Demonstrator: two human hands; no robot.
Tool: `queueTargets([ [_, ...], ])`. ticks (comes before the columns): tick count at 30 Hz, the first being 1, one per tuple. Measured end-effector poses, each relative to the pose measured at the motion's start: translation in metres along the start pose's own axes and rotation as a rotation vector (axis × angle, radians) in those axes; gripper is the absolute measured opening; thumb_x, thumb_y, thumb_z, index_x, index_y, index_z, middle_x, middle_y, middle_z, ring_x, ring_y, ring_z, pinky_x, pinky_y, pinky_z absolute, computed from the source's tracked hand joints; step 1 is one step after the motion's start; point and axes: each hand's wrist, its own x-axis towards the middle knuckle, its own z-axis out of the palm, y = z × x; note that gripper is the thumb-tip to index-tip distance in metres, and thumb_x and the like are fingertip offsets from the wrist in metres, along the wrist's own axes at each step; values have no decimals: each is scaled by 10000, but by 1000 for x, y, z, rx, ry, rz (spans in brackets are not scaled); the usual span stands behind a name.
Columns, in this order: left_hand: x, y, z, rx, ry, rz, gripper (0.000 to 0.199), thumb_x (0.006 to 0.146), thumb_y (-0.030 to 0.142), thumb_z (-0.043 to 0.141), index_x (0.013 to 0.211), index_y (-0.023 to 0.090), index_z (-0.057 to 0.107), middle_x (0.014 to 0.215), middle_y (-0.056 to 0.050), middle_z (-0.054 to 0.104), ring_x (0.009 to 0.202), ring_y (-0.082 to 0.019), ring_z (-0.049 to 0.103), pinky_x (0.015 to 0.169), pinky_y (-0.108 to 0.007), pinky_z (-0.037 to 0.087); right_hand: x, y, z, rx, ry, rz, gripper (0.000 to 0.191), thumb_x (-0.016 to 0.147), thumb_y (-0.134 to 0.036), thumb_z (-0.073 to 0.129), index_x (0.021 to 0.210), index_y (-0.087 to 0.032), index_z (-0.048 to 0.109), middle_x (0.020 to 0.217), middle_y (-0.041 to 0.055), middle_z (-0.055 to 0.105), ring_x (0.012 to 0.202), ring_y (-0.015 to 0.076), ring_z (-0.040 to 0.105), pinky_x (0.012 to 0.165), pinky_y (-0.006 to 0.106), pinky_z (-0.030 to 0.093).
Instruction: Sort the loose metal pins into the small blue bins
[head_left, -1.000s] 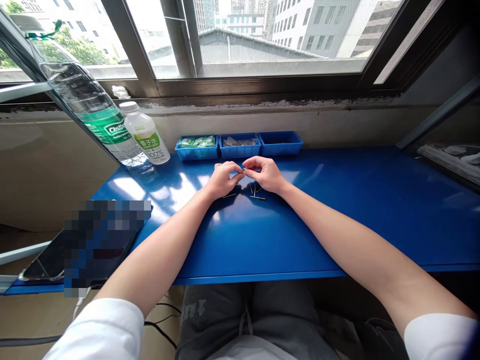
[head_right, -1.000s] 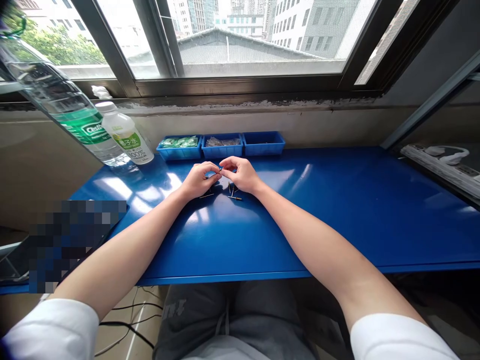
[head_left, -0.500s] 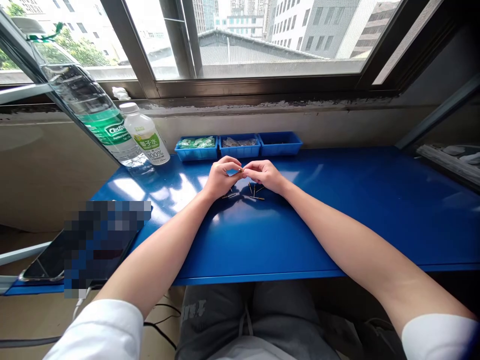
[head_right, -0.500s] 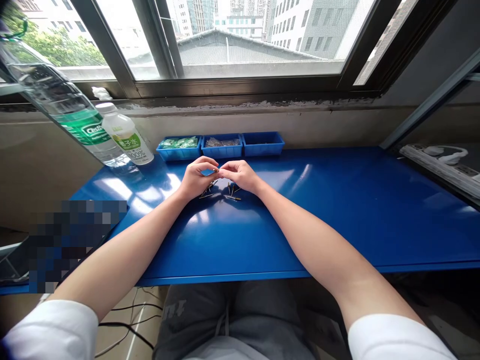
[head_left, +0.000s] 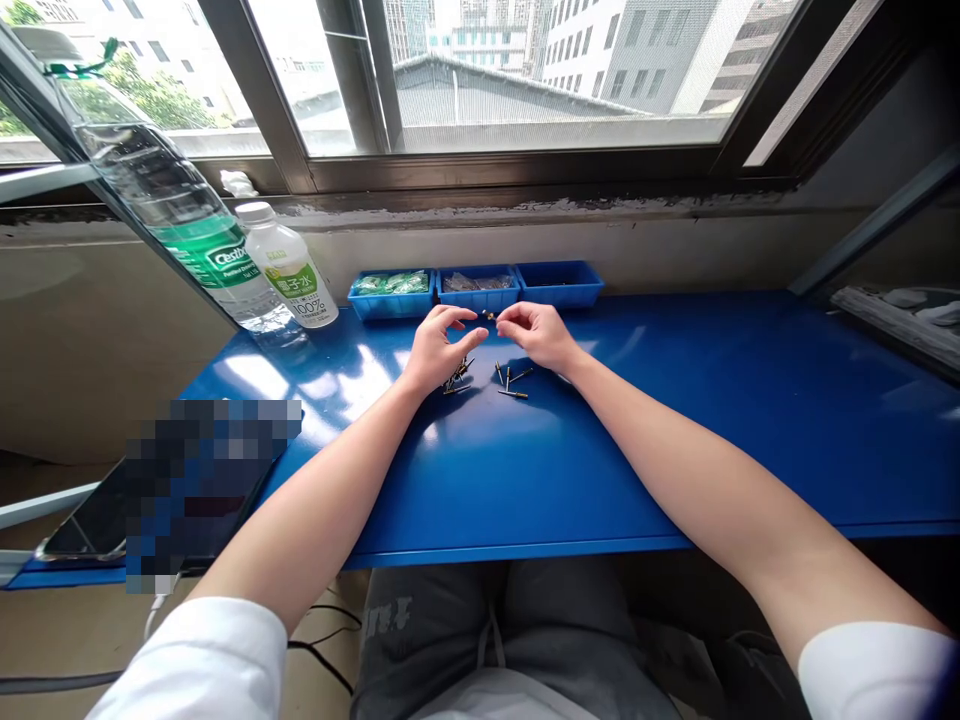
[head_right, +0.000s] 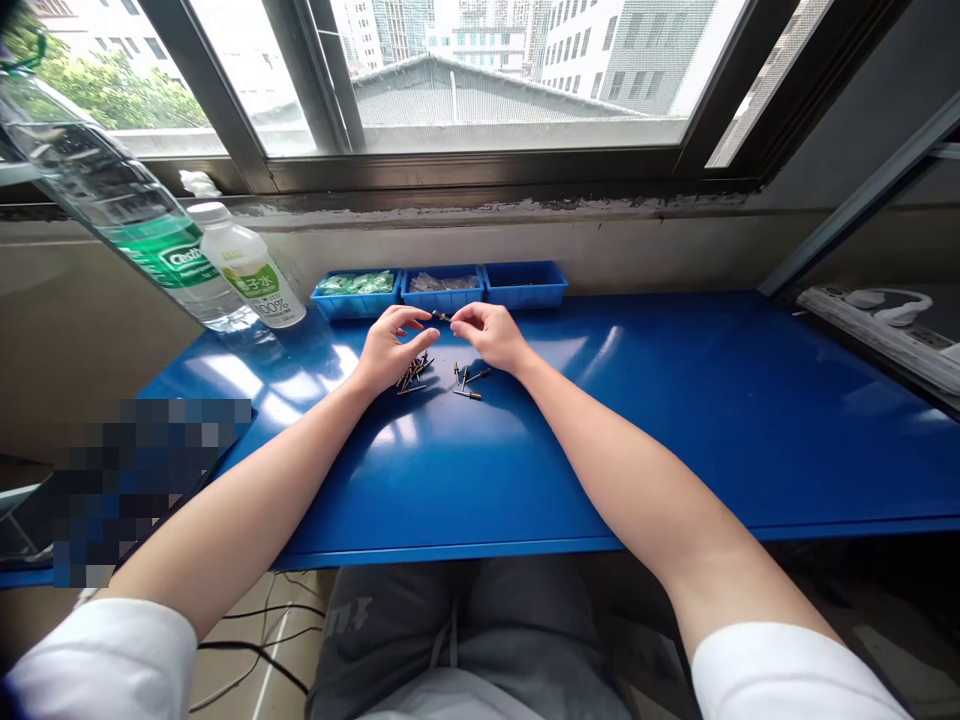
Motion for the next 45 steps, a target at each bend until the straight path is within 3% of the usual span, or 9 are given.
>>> queueTargets([
  [5,3,-8,3,129,40,-241,350,802,398,601,1068,170,610,1146,-102,557,991,-206,588,865,-335,477,19,33,-30,-151,430,6,289,777,-448,595,819,-163,626,747,53,654,705,170,615,684,317,502],
  [10,4,-11,8,155,-28,-278,287,829,423,544,987,199,631,1125,-90,565,1010,-226,581,904,-376,456,26,66,-57,-343,742,98,305,813,-418,521,859,-139,635,762,60,649,715,177,605,714,337,483],
  [15,5,-9,8,171,-53,-290,277,842,429,515,915,199,652,1072,-87,578,967,-230,588,890,-390,456,23,69,-59,-447,774,212,214,761,-359,599,723,-152,637,692,56,645,661,185,586,769,367,462],
  [22,5,-11,9,184,-60,-287,276,838,432,520,899,201,659,1053,-81,587,943,-224,593,888,-388,458,22,62,-54,-420,728,175,208,761,-349,591,732,-155,658,706,57,664,667,183,596,758,345,467],
  [28,3,-8,8,213,-94,-272,258,825,409,536,897,195,661,1066,-85,589,970,-230,588,907,-391,450,20,59,-51,-402,638,116,230,761,-349,578,751,-144,681,721,62,678,675,182,607,717,325,471],
  [31,3,-5,7,239,-122,-270,248,817,398,543,910,199,660,1098,-82,590,1025,-237,573,928,-391,438,17,49,-45,-455,523,80,206,753,-320,577,732,-146,684,725,59,684,679,184,606,707,322,467],
  [39,3,-8,7,262,-143,-244,261,819,403,540,940,207,662,1101,-71,590,1057,-235,565,926,-366,439,-1,13,-23,-453,-50,-30,273,753,-393,635,876,-160,705,786,44,667,690,160,568,635,279,439],
  [42,4,-10,7,253,-138,-237,262,826,400,528,936,205,664,1083,-72,595,1053,-233,566,930,-366,435,-6,6,-14,-521,-242,-127,391,754,-465,644,996,-162,691,870,66,647,789,186,576,698,299,450],
  [45,5,-12,8,234,-114,-249,270,846,396,494,934,202,661,1058,-71,604,1013,-222,579,922,-363,436,-10,1,-2,-635,-352,-236,515,772,-547,610,1116,-167,652,1025,106,632,948,244,557,819,364,442],
])
